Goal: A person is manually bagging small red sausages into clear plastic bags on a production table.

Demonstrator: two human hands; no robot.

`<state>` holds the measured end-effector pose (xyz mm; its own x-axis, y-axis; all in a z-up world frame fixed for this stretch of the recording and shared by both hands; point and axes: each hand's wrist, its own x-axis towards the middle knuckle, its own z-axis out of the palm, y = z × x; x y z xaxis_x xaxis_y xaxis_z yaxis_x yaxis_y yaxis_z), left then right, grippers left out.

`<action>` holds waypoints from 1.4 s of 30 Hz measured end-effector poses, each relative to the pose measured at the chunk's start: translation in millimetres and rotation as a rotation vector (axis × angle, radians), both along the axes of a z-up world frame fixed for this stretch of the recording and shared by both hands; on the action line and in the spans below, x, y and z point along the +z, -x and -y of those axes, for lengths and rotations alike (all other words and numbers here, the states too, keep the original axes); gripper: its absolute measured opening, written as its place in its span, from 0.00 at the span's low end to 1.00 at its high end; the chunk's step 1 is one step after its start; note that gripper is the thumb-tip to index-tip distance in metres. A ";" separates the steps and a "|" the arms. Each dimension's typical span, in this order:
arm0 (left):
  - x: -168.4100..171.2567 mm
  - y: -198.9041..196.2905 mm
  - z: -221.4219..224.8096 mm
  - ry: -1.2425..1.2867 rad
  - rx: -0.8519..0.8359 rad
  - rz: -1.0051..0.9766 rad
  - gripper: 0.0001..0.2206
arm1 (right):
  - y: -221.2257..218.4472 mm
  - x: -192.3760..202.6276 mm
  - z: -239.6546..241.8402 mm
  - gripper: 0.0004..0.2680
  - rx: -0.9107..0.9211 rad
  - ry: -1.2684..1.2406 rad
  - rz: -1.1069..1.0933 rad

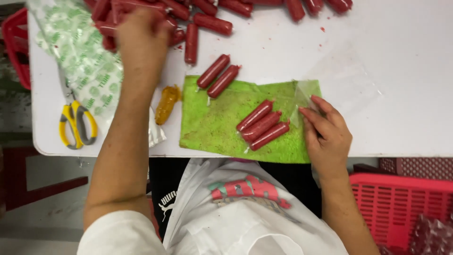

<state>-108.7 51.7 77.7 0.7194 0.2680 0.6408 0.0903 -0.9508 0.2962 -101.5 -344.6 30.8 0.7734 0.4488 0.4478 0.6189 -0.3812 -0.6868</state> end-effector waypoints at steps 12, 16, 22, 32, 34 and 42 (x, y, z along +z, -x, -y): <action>45.5 14.7 89.7 0.481 0.026 -0.656 0.24 | 0.3 -3.4 1.4 0.09 -0.046 0.021 -0.081; 27.2 27.4 87.6 0.874 -0.139 -0.460 0.31 | -0.6 -2.5 1.1 0.09 -0.041 0.021 -0.054; 3.0 19.6 81.1 0.434 -0.289 -0.503 0.18 | -0.1 -1.5 1.2 0.09 -0.047 0.023 -0.076; -22.1 -105.1 51.7 -0.435 -0.368 -0.713 0.13 | -1.0 -1.8 0.7 0.08 -0.016 -0.011 -0.051; -20.6 -110.3 46.6 -0.554 -0.368 -0.700 0.12 | -0.5 -1.3 1.7 0.10 -0.005 -0.008 -0.053; 21.4 10.6 72.4 0.324 -0.444 -0.281 0.17 | -3.1 -13.4 7.6 0.14 0.007 0.031 -0.052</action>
<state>-119.3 -20.7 99.1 0.9366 0.0537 0.3462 -0.1766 -0.7812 0.5988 -98.3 -352.1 17.4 0.7922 0.4668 0.3931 0.5853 -0.3987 -0.7060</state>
